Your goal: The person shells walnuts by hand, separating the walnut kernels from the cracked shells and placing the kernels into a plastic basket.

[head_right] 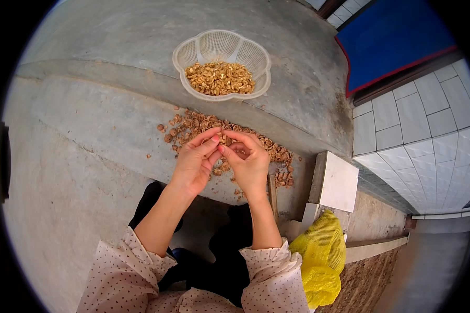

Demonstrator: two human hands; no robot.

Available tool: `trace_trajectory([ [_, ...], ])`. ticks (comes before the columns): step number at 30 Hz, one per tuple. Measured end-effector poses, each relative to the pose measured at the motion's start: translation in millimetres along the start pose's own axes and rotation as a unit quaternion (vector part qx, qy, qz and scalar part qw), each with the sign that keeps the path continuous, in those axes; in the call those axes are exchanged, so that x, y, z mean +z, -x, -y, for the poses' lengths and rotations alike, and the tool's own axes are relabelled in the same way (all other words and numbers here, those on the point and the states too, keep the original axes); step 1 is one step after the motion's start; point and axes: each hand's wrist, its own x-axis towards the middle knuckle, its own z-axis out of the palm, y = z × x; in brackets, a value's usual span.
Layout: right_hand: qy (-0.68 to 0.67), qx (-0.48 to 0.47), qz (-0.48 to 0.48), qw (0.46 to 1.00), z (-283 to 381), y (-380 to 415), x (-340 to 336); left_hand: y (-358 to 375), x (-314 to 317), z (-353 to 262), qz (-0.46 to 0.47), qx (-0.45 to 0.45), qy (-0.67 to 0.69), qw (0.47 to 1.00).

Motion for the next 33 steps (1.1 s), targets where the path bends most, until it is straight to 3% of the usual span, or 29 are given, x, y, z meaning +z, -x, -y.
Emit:
trace_trajectory([
  [5, -0.025, -0.007, 0.023, 0.999, 1, -2, -1, -2, -4, -5, 0.030, -0.035, 0.071, 0.996],
  [7, -0.030, -0.005, 0.032, 0.999, 0, -2, 0, 0, 3, -8, -0.005, -0.041, 0.085, 0.996],
  [10, -0.025, -0.008, 0.025, 0.999, -1, -2, 1, -2, 0, -1, 0.014, 0.003, 0.003, 1.000],
  [23, -0.023, -0.020, 0.079, 0.996, -2, -4, -2, -2, -3, -2, 0.000, 0.000, 0.017, 1.000],
  [28, 0.014, -0.049, 0.111, 0.992, -3, -3, -2, -11, -15, 1, 0.011, -0.047, 0.119, 0.992],
  [31, -0.055, -0.037, 0.111, 0.992, 2, -2, 0, -10, -14, 0, -0.008, -0.037, 0.117, 0.992],
  [33, 0.180, -0.139, 0.092, 0.969, 9, 2, 3, -9, -10, 1, 0.004, -0.031, 0.117, 0.993],
])
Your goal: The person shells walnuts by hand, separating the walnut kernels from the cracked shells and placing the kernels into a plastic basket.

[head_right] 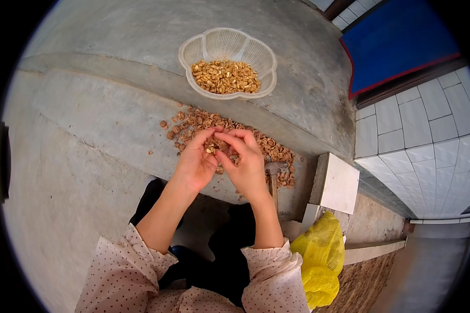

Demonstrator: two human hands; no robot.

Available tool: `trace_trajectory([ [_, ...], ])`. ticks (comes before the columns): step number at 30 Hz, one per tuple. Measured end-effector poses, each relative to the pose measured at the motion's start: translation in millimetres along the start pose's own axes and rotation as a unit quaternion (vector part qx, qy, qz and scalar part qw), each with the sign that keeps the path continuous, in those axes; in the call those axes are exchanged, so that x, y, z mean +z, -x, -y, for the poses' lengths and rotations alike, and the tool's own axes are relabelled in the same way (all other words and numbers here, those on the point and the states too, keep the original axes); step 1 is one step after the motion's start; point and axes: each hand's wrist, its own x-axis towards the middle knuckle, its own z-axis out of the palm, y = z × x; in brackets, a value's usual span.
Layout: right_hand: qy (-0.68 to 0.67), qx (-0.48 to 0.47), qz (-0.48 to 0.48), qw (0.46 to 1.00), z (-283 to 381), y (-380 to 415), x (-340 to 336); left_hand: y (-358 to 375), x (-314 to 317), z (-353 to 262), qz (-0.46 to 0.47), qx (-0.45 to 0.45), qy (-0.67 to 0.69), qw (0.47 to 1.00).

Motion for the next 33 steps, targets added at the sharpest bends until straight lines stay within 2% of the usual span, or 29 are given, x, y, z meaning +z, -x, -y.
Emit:
trace_trajectory([
  [4, 0.020, 0.022, -0.047, 0.998, 9, -1, 3, 6, 9, -3, -0.001, -0.004, -0.034, 0.999],
  [6, -0.068, 0.080, -0.055, 0.993, 2, -2, 2, 2, 5, 2, 0.009, 0.009, -0.057, 0.998],
  [10, -0.122, 0.097, -0.055, 0.986, -6, 0, -1, 3, 7, 4, 0.030, 0.039, -0.128, 0.991],
  [14, -0.235, 0.142, -0.041, 0.961, -7, 0, -5, 5, 8, 2, 0.000, 0.039, -0.125, 0.991],
  [19, -0.332, 0.204, -0.037, 0.920, -7, 0, -11, 2, 7, 0, 0.006, 0.010, -0.028, 1.000],
  [21, -0.141, 0.088, -0.168, 0.972, -12, -2, -9, 3, 12, -2, 0.002, 0.004, -0.028, 1.000],
  [22, -0.140, 0.088, -0.168, 0.972, -14, -2, -10, 4, 14, -2, -0.002, -0.003, -0.028, 1.000],
  [24, 0.104, -0.027, -0.148, 0.983, -8, -3, -12, 2, 10, 0, 0.011, -0.007, -0.017, 1.000],
  [25, -0.033, 0.059, -0.109, 0.992, -2, 0, -7, 2, 8, 0, 0.023, -0.011, -0.007, 1.000],
  [26, -0.033, 0.059, -0.109, 0.992, -1, 0, -3, 1, 8, 0, 0.023, -0.011, -0.007, 1.000],
  [29, 0.090, -0.001, -0.047, 0.995, -2, 0, 2, 1, 5, 1, 0.021, -0.002, -0.015, 1.000],
  [33, 0.074, -0.012, -0.033, 0.997, -1, 0, 0, -2, -2, 2, 0.023, -0.023, -0.063, 0.997],
])
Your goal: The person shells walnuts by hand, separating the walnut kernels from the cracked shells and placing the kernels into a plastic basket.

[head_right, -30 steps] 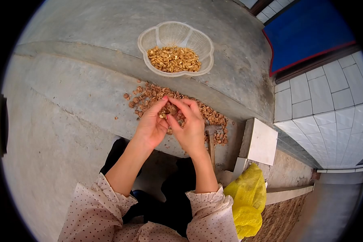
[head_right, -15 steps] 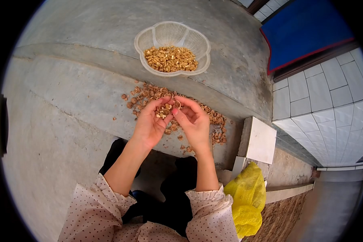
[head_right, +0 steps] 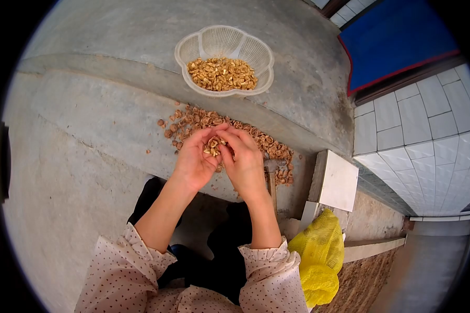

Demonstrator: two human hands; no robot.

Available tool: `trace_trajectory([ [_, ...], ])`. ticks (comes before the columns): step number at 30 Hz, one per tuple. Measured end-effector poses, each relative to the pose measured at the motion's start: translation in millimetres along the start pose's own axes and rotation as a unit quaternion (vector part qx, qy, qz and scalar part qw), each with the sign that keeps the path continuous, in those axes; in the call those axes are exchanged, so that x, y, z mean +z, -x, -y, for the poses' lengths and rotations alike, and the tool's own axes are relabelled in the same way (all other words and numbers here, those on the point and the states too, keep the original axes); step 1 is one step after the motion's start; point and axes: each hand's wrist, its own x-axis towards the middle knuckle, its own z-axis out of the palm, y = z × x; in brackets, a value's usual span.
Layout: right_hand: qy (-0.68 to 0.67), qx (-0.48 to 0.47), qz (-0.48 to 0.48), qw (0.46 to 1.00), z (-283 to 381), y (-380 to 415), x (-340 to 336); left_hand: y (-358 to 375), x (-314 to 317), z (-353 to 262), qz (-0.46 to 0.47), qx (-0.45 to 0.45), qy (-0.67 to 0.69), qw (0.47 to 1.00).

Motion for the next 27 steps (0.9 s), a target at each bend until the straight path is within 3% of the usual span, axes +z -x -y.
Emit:
trace_trajectory([
  [5, 0.002, 0.087, 0.016, 0.996, 1, 0, -5, 7, 12, 1, -0.027, -0.017, -0.009, 0.999],
  [15, -0.018, 0.118, -0.022, 0.993, 1, -1, -4, 8, 18, 3, -0.028, -0.009, -0.015, 0.999],
  [17, -0.242, 0.168, -0.065, 0.953, -1, -1, -2, 7, 15, 3, -0.025, -0.013, -0.005, 1.000],
  [18, -0.242, 0.168, -0.065, 0.953, -2, -2, -4, 8, 14, 3, -0.015, -0.022, 0.001, 1.000],
  [20, -0.376, 0.267, -0.008, 0.887, -5, -3, -9, 6, 9, 3, -0.004, -0.031, 0.006, 0.999],
  [23, -0.450, 0.304, -0.025, 0.839, -4, -3, -8, 1, 3, 6, 0.028, -0.033, 0.011, 0.999],
  [27, -0.410, 0.313, -0.017, 0.857, -5, -4, -5, -1, 4, 7, 0.008, -0.022, 0.012, 1.000],
])
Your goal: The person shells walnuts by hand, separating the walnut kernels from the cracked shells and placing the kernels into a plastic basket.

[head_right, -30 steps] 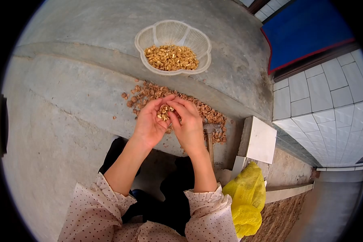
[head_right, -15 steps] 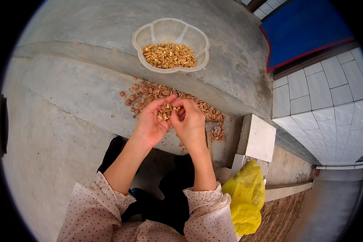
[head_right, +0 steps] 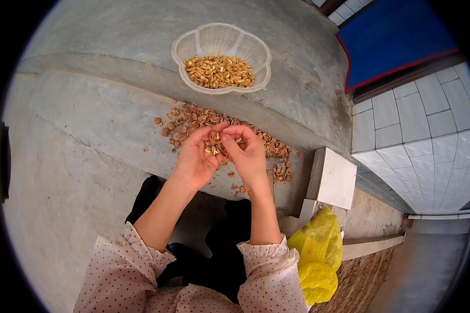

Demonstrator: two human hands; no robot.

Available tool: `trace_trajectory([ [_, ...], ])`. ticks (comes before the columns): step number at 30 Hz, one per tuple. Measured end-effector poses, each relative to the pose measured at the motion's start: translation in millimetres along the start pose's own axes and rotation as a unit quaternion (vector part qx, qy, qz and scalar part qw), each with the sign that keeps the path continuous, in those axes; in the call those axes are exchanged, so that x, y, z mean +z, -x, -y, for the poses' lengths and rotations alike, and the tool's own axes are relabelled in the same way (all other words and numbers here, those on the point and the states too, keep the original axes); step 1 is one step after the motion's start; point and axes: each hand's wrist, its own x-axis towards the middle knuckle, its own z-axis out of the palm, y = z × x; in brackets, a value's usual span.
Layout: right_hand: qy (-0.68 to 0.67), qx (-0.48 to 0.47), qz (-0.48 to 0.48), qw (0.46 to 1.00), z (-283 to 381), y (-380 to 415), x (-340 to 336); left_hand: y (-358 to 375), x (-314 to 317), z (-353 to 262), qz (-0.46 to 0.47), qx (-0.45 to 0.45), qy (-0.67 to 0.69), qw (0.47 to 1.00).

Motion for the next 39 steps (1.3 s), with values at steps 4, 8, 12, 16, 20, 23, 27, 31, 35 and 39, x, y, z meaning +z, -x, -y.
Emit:
trace_trajectory([
  [4, 0.212, -0.110, 0.052, 0.970, -5, 5, 2, 3, 6, -5, -0.008, 0.005, 0.035, 0.999],
  [8, 0.385, -0.187, 0.010, 0.904, 8, 19, 17, 5, 10, -9, -0.001, 0.000, 0.059, 0.998],
  [12, 0.386, -0.198, -0.022, 0.901, 5, 20, 21, 5, 10, -6, 0.024, 0.012, 0.043, 0.999],
  [16, 0.416, -0.248, -0.019, 0.875, 1, 17, 18, 5, 10, -3, 0.040, 0.023, 0.079, 0.996],
  [20, 0.428, -0.258, -0.018, 0.866, -2, 14, 13, 6, 11, -2, 0.043, 0.017, 0.093, 0.995],
  [23, 0.404, -0.218, -0.035, 0.888, -2, 12, 11, 5, 11, -2, 0.040, 0.021, 0.103, 0.994],
  [27, 0.394, -0.200, -0.027, 0.896, 3, 11, 11, 5, 12, -4, 0.030, 0.027, 0.110, 0.993],
  [31, 0.419, -0.207, -0.006, 0.884, 3, 12, 14, 4, 10, -5, 0.032, 0.023, 0.117, 0.992],
  [35, 0.369, -0.211, -0.012, 0.905, -7, 6, 11, 5, 10, -5, 0.023, 0.025, 0.112, 0.993],
  [39, -0.081, 0.021, 0.082, 0.993, 13, 1, 5, 5, 12, -8, -0.015, 0.043, 0.124, 0.991],
])
